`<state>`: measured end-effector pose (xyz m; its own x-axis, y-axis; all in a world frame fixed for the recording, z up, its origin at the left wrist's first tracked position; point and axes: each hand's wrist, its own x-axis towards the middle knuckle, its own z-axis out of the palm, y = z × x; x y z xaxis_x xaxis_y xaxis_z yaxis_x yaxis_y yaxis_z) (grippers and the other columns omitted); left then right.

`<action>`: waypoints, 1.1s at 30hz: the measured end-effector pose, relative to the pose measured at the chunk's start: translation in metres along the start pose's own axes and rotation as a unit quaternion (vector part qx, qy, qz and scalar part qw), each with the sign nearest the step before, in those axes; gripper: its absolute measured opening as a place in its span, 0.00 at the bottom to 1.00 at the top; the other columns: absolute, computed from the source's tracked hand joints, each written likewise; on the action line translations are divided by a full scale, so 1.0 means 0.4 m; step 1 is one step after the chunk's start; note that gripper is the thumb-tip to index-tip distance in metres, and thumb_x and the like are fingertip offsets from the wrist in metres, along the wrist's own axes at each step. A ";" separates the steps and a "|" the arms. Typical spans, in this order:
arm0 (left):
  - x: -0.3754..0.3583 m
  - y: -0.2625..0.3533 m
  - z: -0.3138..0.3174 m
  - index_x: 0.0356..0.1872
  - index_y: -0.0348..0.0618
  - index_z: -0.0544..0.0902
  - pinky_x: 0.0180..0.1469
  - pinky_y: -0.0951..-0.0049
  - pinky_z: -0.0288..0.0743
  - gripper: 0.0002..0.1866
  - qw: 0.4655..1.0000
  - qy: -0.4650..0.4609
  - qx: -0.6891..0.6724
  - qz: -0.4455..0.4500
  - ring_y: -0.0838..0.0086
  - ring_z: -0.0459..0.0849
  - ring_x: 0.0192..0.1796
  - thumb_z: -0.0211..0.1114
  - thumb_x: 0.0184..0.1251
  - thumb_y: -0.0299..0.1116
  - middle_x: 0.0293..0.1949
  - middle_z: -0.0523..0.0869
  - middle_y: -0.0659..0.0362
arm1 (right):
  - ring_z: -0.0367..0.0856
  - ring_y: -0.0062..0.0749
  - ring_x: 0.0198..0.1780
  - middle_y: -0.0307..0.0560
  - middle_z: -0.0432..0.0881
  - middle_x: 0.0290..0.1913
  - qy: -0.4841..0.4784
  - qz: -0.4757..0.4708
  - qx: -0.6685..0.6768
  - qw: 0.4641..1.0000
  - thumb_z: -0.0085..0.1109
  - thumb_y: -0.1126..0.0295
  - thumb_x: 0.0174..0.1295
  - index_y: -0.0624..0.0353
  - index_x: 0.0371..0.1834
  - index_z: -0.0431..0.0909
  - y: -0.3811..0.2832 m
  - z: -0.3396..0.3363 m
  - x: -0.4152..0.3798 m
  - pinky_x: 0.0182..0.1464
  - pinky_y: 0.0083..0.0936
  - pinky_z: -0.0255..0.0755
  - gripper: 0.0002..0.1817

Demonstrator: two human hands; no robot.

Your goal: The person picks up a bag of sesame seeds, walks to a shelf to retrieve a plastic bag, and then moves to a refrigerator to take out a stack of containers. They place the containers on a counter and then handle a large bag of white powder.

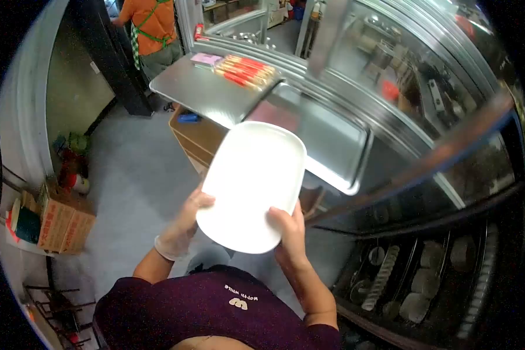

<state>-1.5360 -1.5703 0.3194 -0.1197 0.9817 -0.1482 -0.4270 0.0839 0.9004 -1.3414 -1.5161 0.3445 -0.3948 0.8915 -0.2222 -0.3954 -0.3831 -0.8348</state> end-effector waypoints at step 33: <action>0.577 0.164 -0.515 0.55 0.31 0.67 0.54 0.64 0.72 0.22 0.940 0.226 0.123 0.222 0.62 0.77 0.51 0.48 0.65 0.37 0.51 0.75 0.47 | 0.75 0.28 0.52 0.47 0.78 0.49 -0.142 -0.139 -0.148 0.969 0.49 0.69 0.62 0.63 0.55 0.70 -0.108 -0.050 0.246 0.53 0.26 0.68 0.18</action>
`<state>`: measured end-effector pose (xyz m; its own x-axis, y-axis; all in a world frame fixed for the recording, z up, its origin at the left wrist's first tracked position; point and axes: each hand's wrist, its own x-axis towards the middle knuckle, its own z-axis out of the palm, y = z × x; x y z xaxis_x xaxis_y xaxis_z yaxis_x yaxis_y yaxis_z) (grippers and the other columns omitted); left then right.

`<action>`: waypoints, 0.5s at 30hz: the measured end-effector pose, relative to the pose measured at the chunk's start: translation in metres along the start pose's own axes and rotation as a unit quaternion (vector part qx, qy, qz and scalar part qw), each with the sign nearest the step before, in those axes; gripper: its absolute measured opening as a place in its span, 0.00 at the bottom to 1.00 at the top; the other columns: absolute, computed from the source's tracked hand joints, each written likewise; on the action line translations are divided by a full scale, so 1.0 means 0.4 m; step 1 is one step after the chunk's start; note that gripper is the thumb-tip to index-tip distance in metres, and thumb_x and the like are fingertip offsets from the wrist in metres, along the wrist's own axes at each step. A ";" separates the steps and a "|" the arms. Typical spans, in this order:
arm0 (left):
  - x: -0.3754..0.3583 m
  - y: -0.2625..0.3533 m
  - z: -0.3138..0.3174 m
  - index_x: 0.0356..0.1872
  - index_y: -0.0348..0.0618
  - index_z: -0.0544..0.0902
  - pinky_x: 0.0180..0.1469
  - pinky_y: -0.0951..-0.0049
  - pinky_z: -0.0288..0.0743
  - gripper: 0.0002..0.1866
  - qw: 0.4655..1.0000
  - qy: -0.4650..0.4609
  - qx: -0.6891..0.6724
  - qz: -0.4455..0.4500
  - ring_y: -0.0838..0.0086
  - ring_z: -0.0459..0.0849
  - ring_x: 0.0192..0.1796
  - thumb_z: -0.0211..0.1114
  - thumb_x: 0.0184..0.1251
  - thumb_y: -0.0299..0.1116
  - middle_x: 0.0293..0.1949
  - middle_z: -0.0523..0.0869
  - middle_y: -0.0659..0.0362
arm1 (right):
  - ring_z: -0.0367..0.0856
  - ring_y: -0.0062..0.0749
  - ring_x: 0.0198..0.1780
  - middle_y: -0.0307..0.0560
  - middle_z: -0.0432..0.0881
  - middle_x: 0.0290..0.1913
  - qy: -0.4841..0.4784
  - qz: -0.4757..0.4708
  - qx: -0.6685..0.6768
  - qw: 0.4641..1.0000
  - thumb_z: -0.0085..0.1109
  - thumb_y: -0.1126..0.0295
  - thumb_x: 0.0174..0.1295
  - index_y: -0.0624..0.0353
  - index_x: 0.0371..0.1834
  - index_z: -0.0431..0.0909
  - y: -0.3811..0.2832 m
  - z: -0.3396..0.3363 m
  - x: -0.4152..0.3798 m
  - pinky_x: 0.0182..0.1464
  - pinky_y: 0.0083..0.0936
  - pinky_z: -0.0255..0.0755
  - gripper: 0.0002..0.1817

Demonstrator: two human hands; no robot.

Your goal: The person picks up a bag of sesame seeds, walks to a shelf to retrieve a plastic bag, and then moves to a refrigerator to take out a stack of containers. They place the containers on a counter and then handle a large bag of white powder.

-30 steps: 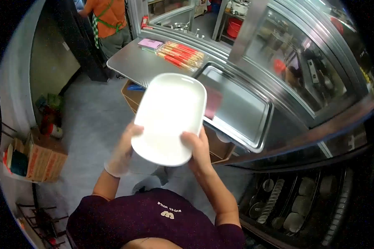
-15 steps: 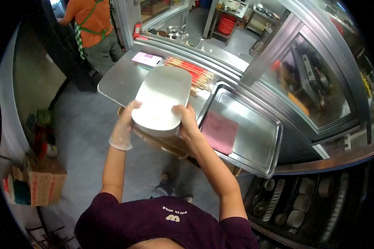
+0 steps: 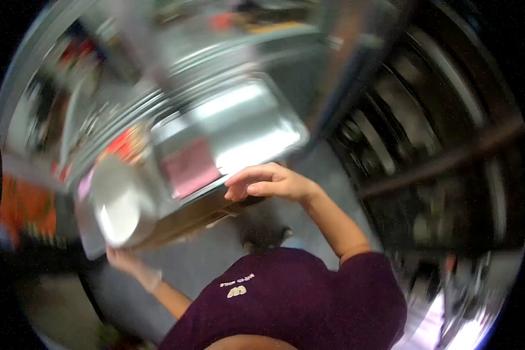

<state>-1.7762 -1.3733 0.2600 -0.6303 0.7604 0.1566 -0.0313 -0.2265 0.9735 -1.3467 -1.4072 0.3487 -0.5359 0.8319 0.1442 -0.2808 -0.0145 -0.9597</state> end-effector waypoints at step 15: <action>-0.433 -0.433 -0.072 0.45 0.45 0.77 0.49 0.67 0.71 0.19 0.899 0.188 -0.213 -0.333 0.71 0.76 0.48 0.47 0.63 0.46 0.47 0.79 0.61 | 0.77 0.38 0.28 0.49 0.79 0.31 0.807 -0.091 0.216 0.542 0.50 0.61 0.62 0.65 0.39 0.71 0.202 -0.939 -1.250 0.33 0.35 0.74 0.15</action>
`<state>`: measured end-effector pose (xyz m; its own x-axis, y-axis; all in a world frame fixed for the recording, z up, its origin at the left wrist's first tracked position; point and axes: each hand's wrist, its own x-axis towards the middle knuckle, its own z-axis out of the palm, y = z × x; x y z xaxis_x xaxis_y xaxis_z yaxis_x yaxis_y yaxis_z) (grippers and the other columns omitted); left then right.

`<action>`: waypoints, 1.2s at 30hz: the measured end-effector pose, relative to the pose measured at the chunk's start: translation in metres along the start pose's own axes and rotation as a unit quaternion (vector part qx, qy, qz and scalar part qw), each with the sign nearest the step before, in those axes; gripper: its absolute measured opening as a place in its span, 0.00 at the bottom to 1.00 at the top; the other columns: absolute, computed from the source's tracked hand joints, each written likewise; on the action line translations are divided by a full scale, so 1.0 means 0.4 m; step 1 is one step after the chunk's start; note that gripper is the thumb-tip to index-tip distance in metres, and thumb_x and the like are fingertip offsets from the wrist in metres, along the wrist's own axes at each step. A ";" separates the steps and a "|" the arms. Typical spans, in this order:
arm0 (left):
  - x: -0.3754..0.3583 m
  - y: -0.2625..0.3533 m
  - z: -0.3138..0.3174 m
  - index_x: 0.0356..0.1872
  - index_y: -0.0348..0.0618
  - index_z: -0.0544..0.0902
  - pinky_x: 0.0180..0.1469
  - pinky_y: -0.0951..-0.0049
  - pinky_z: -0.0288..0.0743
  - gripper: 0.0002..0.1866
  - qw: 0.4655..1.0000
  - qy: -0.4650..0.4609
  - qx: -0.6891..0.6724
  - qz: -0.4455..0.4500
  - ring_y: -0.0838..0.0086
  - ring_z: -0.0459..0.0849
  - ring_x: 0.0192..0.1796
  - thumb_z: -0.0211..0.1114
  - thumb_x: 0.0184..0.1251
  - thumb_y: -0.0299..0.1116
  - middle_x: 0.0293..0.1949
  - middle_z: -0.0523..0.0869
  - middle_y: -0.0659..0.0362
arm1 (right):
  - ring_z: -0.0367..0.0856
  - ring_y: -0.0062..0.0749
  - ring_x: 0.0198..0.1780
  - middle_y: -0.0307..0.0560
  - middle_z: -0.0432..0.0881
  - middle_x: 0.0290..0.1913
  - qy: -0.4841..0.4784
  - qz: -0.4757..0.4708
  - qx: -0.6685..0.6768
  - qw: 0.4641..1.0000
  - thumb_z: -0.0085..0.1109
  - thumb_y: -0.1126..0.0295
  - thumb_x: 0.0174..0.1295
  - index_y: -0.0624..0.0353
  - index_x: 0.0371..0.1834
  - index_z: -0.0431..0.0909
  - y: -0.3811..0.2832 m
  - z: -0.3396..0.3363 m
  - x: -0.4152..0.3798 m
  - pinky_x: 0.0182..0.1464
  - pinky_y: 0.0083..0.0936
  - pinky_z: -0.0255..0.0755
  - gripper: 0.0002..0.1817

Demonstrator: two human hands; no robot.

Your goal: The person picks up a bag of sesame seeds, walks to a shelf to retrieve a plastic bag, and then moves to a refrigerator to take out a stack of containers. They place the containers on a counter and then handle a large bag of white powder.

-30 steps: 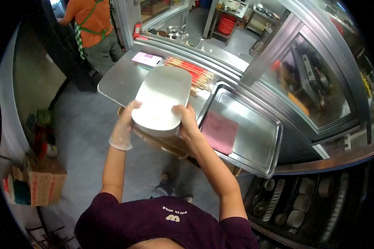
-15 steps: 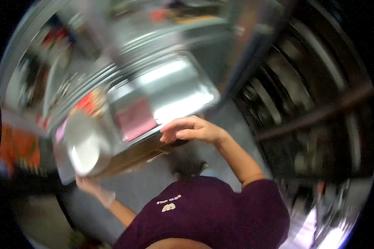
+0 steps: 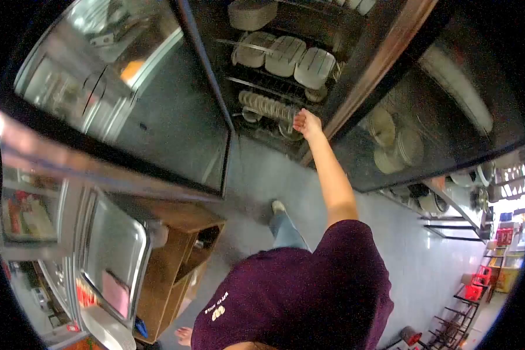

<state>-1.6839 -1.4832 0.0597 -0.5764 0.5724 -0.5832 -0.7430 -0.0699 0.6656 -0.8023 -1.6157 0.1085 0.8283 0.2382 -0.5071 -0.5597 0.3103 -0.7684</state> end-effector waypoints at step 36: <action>-0.459 -0.191 0.212 0.30 0.55 0.81 0.33 0.71 0.71 0.18 0.884 0.149 0.111 -0.429 0.77 0.77 0.29 0.57 0.55 0.58 0.32 0.83 0.69 | 0.64 0.34 0.31 0.51 0.63 0.36 0.131 -0.144 0.269 0.943 0.50 0.52 0.58 0.53 0.62 0.53 -0.133 -0.009 0.706 0.38 0.35 0.68 0.32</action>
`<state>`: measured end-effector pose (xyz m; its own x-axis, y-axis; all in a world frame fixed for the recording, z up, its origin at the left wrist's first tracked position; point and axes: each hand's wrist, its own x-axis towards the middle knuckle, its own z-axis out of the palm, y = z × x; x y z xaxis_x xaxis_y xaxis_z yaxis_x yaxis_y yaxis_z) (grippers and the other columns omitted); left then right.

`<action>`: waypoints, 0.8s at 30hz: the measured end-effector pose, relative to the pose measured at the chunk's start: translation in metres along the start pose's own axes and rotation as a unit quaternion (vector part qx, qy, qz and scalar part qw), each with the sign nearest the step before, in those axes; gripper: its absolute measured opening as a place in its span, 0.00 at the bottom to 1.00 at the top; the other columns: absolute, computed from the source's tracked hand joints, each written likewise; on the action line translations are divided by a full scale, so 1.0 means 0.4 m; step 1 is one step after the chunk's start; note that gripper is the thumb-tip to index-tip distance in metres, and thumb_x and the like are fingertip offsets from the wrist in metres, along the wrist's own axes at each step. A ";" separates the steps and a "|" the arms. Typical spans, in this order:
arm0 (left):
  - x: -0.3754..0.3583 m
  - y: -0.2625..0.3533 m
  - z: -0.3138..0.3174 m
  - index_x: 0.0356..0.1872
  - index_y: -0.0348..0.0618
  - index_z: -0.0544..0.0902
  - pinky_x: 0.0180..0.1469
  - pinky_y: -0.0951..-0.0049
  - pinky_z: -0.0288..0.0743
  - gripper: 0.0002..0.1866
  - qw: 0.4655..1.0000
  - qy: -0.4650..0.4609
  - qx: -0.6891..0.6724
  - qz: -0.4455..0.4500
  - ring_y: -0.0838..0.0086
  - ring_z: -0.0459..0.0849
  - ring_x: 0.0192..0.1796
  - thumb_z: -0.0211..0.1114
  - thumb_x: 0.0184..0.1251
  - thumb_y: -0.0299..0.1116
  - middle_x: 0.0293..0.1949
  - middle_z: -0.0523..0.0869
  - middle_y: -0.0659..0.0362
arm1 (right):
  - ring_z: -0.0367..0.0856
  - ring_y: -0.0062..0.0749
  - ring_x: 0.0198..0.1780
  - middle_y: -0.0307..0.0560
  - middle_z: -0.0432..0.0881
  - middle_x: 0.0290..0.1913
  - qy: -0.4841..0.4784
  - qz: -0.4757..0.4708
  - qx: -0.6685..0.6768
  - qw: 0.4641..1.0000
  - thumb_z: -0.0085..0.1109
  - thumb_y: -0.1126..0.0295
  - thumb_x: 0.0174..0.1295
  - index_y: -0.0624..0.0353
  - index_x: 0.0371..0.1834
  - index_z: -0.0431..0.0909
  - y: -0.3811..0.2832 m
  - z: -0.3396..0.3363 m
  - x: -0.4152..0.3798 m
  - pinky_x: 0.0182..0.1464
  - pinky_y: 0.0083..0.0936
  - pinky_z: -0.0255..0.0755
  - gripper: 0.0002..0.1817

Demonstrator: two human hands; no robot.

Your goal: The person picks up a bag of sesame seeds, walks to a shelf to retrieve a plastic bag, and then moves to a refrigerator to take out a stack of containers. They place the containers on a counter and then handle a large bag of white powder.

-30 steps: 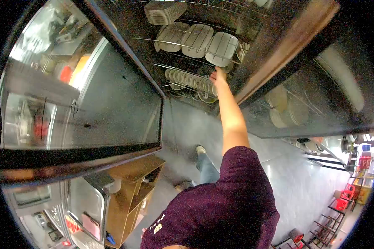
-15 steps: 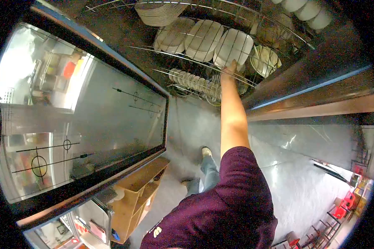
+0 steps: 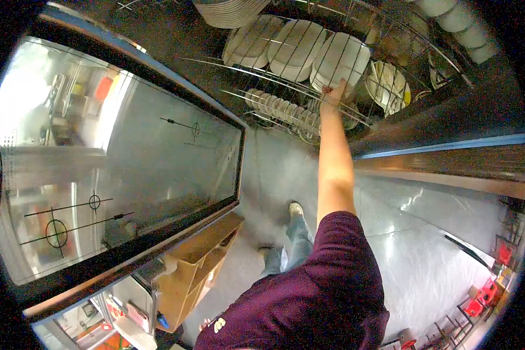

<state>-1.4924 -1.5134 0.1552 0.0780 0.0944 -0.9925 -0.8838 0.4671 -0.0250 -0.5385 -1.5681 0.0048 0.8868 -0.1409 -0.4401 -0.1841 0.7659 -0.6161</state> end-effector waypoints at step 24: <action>-0.013 -0.166 -0.024 0.35 0.56 0.79 0.36 0.73 0.71 0.17 0.840 0.009 0.387 0.380 0.79 0.79 0.35 0.53 0.60 0.56 0.34 0.83 0.71 | 0.67 0.43 0.47 0.52 0.64 0.54 -0.102 -0.186 -0.479 0.852 0.55 0.66 0.58 0.59 0.56 0.62 0.015 -0.052 0.125 0.40 0.37 0.70 0.24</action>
<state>-1.4385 -1.5535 0.1609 -0.3860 0.6135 -0.6889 -0.1107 0.7105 0.6949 -0.5042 -1.5835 -0.0345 0.9966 -0.0749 -0.0350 -0.0485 -0.1858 -0.9814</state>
